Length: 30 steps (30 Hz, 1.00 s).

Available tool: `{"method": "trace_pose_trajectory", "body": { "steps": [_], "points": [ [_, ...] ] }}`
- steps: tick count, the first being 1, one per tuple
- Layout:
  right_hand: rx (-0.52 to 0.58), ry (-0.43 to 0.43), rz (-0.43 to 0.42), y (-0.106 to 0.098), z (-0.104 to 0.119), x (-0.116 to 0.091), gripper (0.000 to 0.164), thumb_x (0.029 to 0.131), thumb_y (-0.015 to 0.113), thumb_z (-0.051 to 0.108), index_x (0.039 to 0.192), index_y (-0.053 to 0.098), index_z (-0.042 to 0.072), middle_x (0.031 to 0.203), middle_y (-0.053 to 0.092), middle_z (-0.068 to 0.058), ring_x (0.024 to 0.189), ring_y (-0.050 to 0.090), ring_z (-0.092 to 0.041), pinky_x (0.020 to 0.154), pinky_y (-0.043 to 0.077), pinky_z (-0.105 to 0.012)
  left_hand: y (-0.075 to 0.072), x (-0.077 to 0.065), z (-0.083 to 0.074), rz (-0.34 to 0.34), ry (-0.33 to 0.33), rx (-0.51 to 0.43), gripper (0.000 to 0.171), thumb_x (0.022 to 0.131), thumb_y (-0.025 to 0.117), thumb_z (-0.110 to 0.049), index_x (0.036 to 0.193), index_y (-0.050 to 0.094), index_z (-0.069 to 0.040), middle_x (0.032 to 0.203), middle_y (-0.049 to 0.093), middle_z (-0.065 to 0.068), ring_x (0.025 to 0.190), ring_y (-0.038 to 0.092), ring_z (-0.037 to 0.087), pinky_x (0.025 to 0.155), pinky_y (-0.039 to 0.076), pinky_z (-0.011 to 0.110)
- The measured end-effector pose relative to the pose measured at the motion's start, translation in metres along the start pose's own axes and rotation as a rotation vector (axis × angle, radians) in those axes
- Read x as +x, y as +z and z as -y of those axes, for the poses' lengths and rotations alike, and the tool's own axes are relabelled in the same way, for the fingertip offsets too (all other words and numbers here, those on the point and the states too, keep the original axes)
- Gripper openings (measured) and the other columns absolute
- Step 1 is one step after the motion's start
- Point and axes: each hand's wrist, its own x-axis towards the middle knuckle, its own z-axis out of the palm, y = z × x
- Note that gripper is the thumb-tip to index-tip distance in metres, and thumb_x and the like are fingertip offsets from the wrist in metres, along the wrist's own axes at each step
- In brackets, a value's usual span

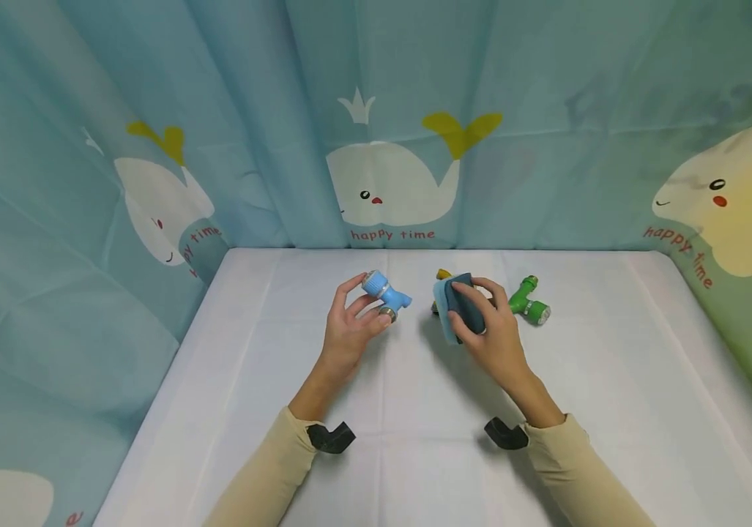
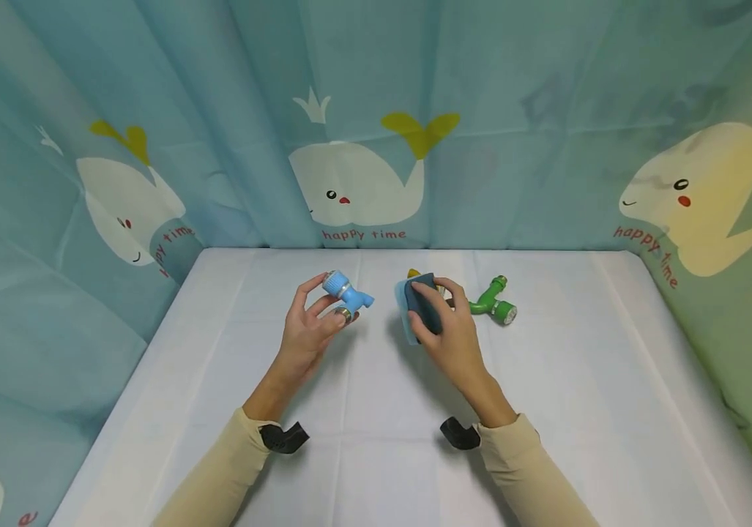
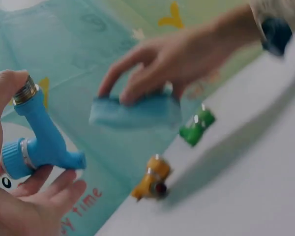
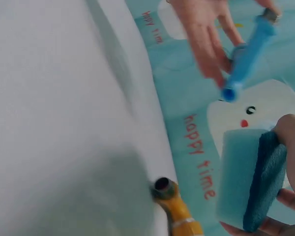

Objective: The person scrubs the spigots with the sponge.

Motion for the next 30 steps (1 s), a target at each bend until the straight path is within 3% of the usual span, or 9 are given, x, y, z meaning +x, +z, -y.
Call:
{"method": "trace_pose_trajectory", "body": {
  "steps": [3,7,10,13,16,19,26,30],
  "points": [
    [0.001,0.023,0.009,-0.013,-0.005,-0.002,0.046,0.089,0.078,0.008,0.134,0.067,0.010,0.141,0.050,-0.023,0.109,0.061,-0.041,0.078,0.057,-0.057,-0.006,0.010,-0.001,0.021,0.094,0.244,0.086,0.081,0.080,0.000,0.154,0.036,-0.013,0.137,0.054,0.023,0.123,0.059,0.036,0.102,0.053,0.048],
    [-0.055,0.054,0.029,-0.029,-0.014,-0.008,0.046,0.089,0.078,0.009,0.134,0.067,0.010,0.140,0.052,-0.021,0.115,0.058,-0.041,0.067,0.057,-0.048,-0.015,0.028,0.001,0.031,0.212,0.668,0.089,0.078,0.088,-0.014,0.152,0.038,-0.013,0.140,0.052,0.016,0.126,0.055,0.033,0.107,0.048,0.055],
    [-0.088,0.063,0.032,-0.039,-0.020,-0.013,0.047,0.088,0.079,0.008,0.134,0.067,0.010,0.140,0.052,-0.020,0.116,0.058,-0.041,0.066,0.057,-0.046,-0.018,0.044,0.003,0.073,0.222,0.946,0.087,0.079,0.087,-0.028,0.151,0.040,-0.015,0.135,0.052,0.013,0.119,0.056,0.028,0.103,0.051,0.050],
    [-0.113,0.054,0.024,-0.048,-0.026,-0.017,0.048,0.087,0.079,0.007,0.133,0.067,0.009,0.139,0.053,-0.020,0.115,0.059,-0.041,0.065,0.058,-0.046,-0.019,0.060,0.007,0.153,0.168,1.135,0.086,0.080,0.082,-0.039,0.152,0.040,-0.016,0.127,0.051,0.014,0.107,0.055,0.027,0.092,0.054,0.046],
    [-0.125,0.046,0.020,-0.054,-0.030,-0.021,0.048,0.086,0.080,0.006,0.133,0.067,0.008,0.137,0.055,-0.020,0.114,0.060,-0.039,0.064,0.058,-0.043,-0.021,0.074,0.013,0.207,0.077,1.270,0.087,0.081,0.076,-0.046,0.155,0.038,-0.019,0.127,0.049,0.014,0.103,0.052,0.026,0.087,0.054,0.043],
    [-0.134,0.052,0.023,-0.060,-0.035,-0.025,0.048,0.086,0.080,0.005,0.133,0.068,0.008,0.137,0.055,-0.021,0.112,0.061,-0.037,0.063,0.058,-0.037,-0.024,0.087,0.023,0.248,0.023,1.373,0.089,0.080,0.074,-0.048,0.157,0.037,-0.020,0.134,0.046,0.014,0.108,0.051,0.028,0.090,0.053,0.044],
    [-0.159,0.054,0.024,-0.069,-0.044,-0.033,0.049,0.084,0.080,0.002,0.131,0.068,0.006,0.134,0.056,-0.023,0.106,0.062,-0.036,0.061,0.052,-0.023,-0.024,0.109,0.036,0.415,0.046,1.539,0.096,0.081,0.079,-0.048,0.162,0.033,-0.023,0.153,0.042,0.011,0.123,0.049,0.034,0.107,0.043,0.053],
    [-0.160,0.056,0.031,-0.070,-0.048,-0.038,0.049,0.084,0.081,0.003,0.131,0.068,0.006,0.133,0.056,-0.022,0.101,0.063,-0.034,0.060,0.050,-0.021,-0.023,0.114,0.039,0.503,0.020,1.605,0.099,0.082,0.079,-0.049,0.163,0.029,-0.022,0.156,0.044,0.009,0.127,0.047,0.035,0.110,0.038,0.053]
  ]
}}
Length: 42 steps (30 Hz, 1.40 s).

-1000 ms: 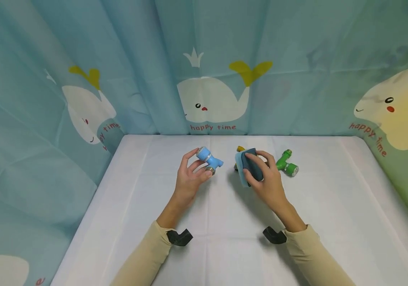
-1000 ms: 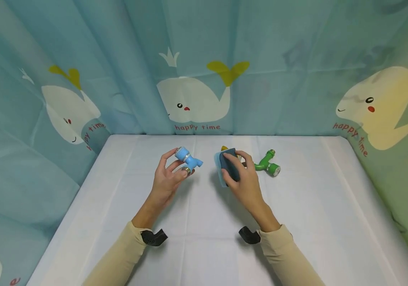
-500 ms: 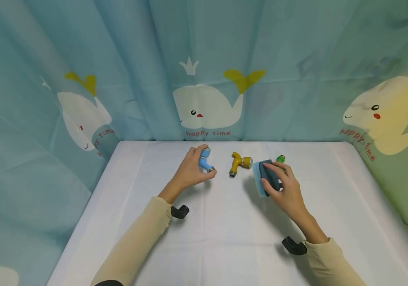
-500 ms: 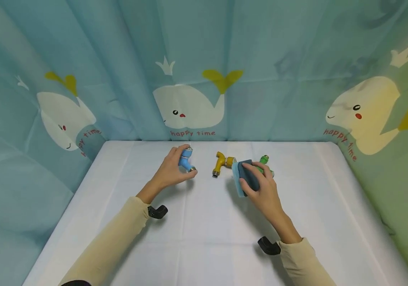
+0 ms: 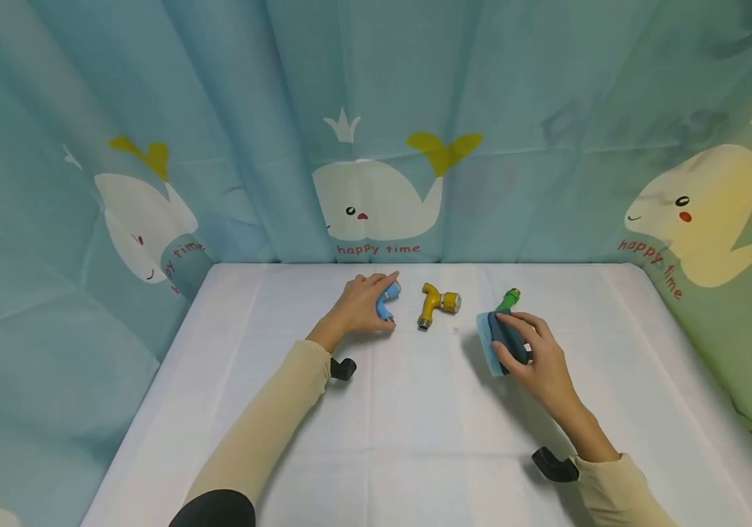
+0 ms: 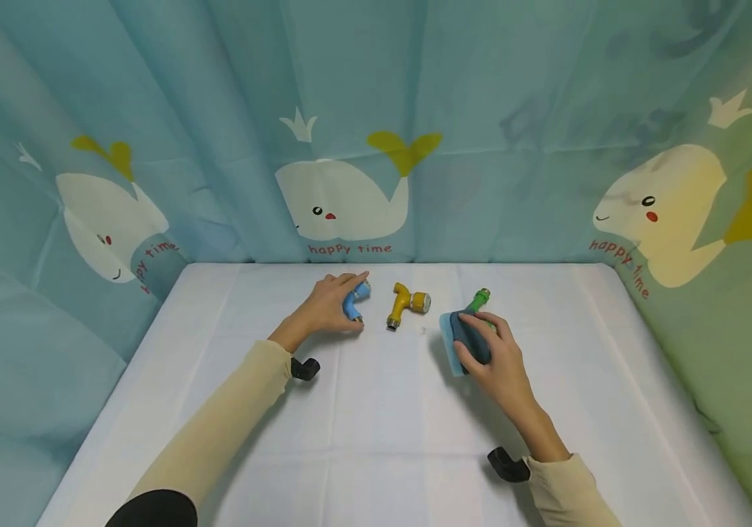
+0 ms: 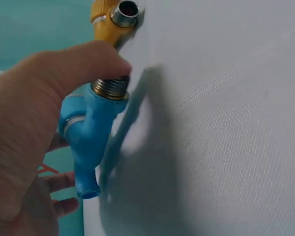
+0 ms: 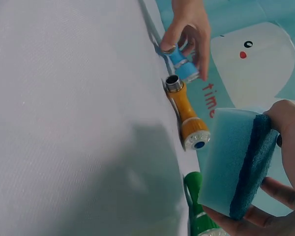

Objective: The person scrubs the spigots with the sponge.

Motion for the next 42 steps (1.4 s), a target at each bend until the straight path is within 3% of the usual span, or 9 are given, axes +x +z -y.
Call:
{"method": "trace_pose_trajectory", "body": {
  "steps": [4,8,15,21,25,29,32,37,42],
  "points": [
    [-0.002,0.003,0.004,0.002,0.001,-0.001,0.049,0.084,0.081,0.003,0.131,0.068,0.006,0.133,0.056,-0.022,0.101,0.063,-0.034,0.060,0.052,-0.026,-0.001,-0.001,0.002,0.065,-0.007,0.041,0.098,0.084,0.076,-0.049,0.164,0.027,-0.021,0.158,0.043,0.008,0.130,0.045,0.035,0.112,0.036,0.053],
    [-0.008,0.008,0.006,0.001,0.002,0.001,0.049,0.084,0.080,0.003,0.131,0.067,0.006,0.132,0.056,-0.022,0.103,0.062,-0.035,0.061,0.053,-0.029,-0.002,-0.003,0.002,0.074,-0.015,0.045,0.099,0.086,0.075,-0.051,0.165,0.024,-0.021,0.160,0.040,0.007,0.136,0.040,0.037,0.117,0.030,0.055],
    [-0.011,-0.001,0.014,-0.007,0.001,0.008,0.049,0.085,0.080,0.002,0.132,0.067,0.006,0.132,0.056,-0.022,0.103,0.062,-0.036,0.062,0.054,-0.027,-0.004,-0.012,0.005,0.003,0.000,-0.011,0.104,0.085,0.075,-0.056,0.165,0.022,-0.018,0.164,0.032,0.010,0.147,0.031,0.037,0.123,0.020,0.054],
    [-0.031,-0.028,-0.002,-0.021,-0.008,0.016,0.049,0.083,0.080,0.001,0.131,0.068,0.006,0.132,0.056,-0.023,0.103,0.062,-0.038,0.064,0.047,-0.015,-0.015,-0.036,0.008,-0.075,-0.008,-0.027,0.101,0.087,0.072,-0.058,0.165,0.022,-0.019,0.165,0.031,0.012,0.150,0.030,0.035,0.124,0.020,0.055],
    [-0.064,-0.003,0.004,-0.035,-0.027,0.024,0.047,0.085,0.079,0.003,0.131,0.068,0.005,0.133,0.055,-0.025,0.107,0.060,-0.044,0.070,0.051,-0.038,-0.022,-0.059,0.016,-0.158,-0.005,-0.017,0.098,0.088,0.072,-0.057,0.165,0.024,-0.019,0.163,0.033,0.015,0.148,0.033,0.036,0.122,0.024,0.058],
    [-0.102,0.094,0.051,-0.051,-0.062,0.029,0.042,0.091,0.076,0.008,0.131,0.066,0.002,0.131,0.052,-0.031,0.110,0.055,-0.054,0.080,0.047,-0.062,-0.029,-0.084,0.023,-0.251,-0.002,-0.046,0.094,0.088,0.073,-0.052,0.164,0.028,-0.018,0.162,0.036,0.015,0.146,0.035,0.037,0.120,0.026,0.058],
    [-0.167,0.173,0.126,-0.062,-0.086,0.029,0.042,0.094,0.074,0.014,0.132,0.064,-0.001,0.129,0.050,-0.035,0.110,0.052,-0.058,0.082,0.044,-0.071,-0.036,-0.101,0.025,-0.309,-0.003,-0.078,0.093,0.088,0.075,-0.048,0.163,0.030,-0.016,0.161,0.036,0.016,0.146,0.035,0.038,0.120,0.025,0.060],
    [-0.321,0.249,0.244,-0.073,-0.112,0.030,0.045,0.097,0.071,0.024,0.134,0.061,0.000,0.133,0.046,-0.038,0.108,0.051,-0.062,0.075,0.045,-0.074,-0.045,-0.122,0.029,-0.387,-0.004,-0.102,0.092,0.086,0.077,-0.043,0.161,0.033,-0.013,0.158,0.040,0.018,0.143,0.038,0.040,0.118,0.026,0.062],
    [-0.395,0.280,0.277,-0.074,-0.119,0.031,0.046,0.097,0.071,0.028,0.134,0.060,0.002,0.135,0.045,-0.038,0.105,0.050,-0.064,0.063,0.047,-0.072,-0.047,-0.137,0.036,-0.438,-0.013,-0.103,0.091,0.085,0.078,-0.040,0.161,0.035,-0.012,0.155,0.042,0.021,0.142,0.039,0.040,0.116,0.029,0.063]
  ]
}}
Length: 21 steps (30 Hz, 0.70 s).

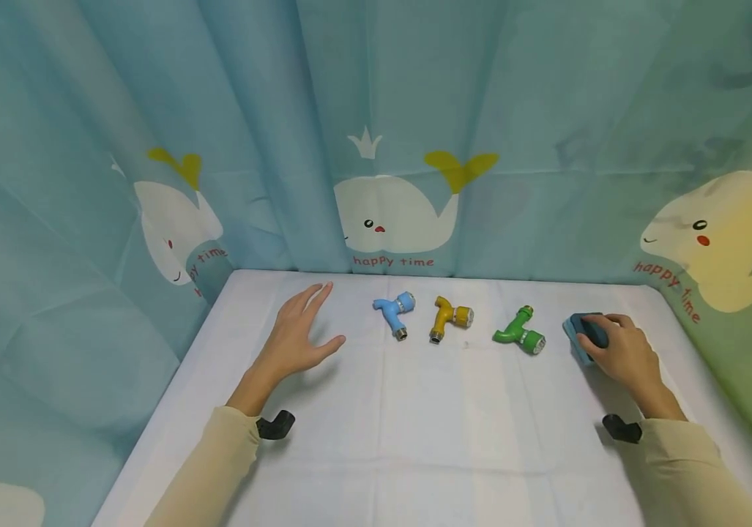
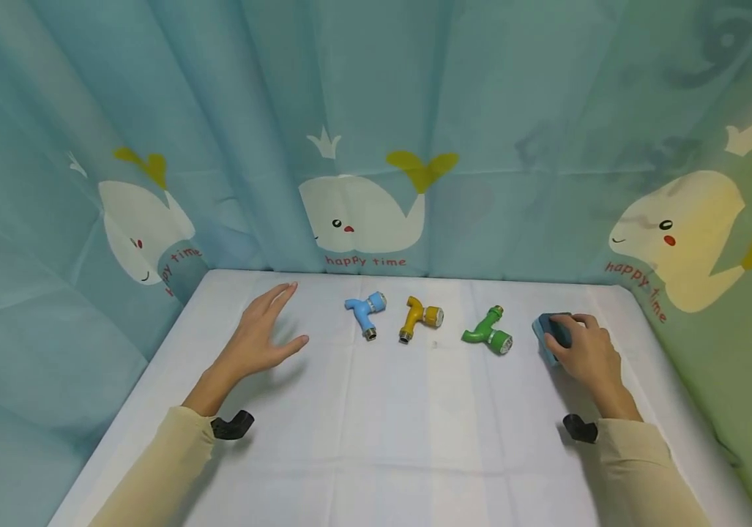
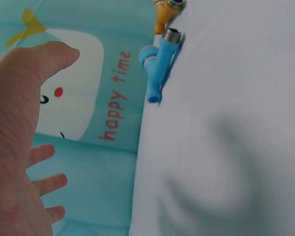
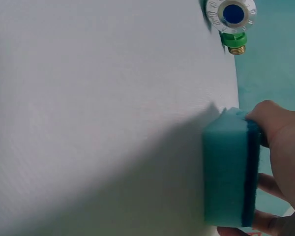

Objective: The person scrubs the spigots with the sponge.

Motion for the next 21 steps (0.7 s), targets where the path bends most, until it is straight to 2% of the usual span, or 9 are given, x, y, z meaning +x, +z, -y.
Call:
{"method": "trace_pose_trajectory", "body": {
  "steps": [6,16,21],
  "points": [
    [0.005,0.003,-0.021,0.003,-0.002,0.002,0.045,0.097,0.071,0.029,0.134,0.061,0.004,0.136,0.046,-0.036,0.105,0.050,-0.064,0.062,0.047,-0.071,0.002,-0.008,0.008,-0.035,0.005,-0.016,0.089,0.086,0.079,-0.038,0.159,0.037,-0.010,0.153,0.043,0.023,0.140,0.041,0.041,0.114,0.031,0.064],
    [0.011,-0.006,-0.030,0.006,-0.004,0.002,0.044,0.097,0.072,0.030,0.132,0.063,0.004,0.134,0.047,-0.036,0.104,0.051,-0.064,0.063,0.048,-0.072,0.004,-0.012,0.015,-0.072,0.039,-0.002,0.089,0.084,0.080,-0.037,0.157,0.040,-0.007,0.151,0.046,0.025,0.139,0.043,0.042,0.112,0.032,0.065],
    [-0.007,0.006,0.030,-0.001,0.000,0.006,0.058,0.100,0.065,0.043,0.145,0.052,0.008,0.137,0.042,-0.040,0.107,0.049,-0.066,0.064,0.047,-0.074,0.005,-0.013,0.016,-0.058,0.015,0.051,0.089,0.084,0.080,-0.041,0.157,0.041,-0.009,0.150,0.046,0.026,0.137,0.045,0.043,0.112,0.034,0.064]
  ]
}}
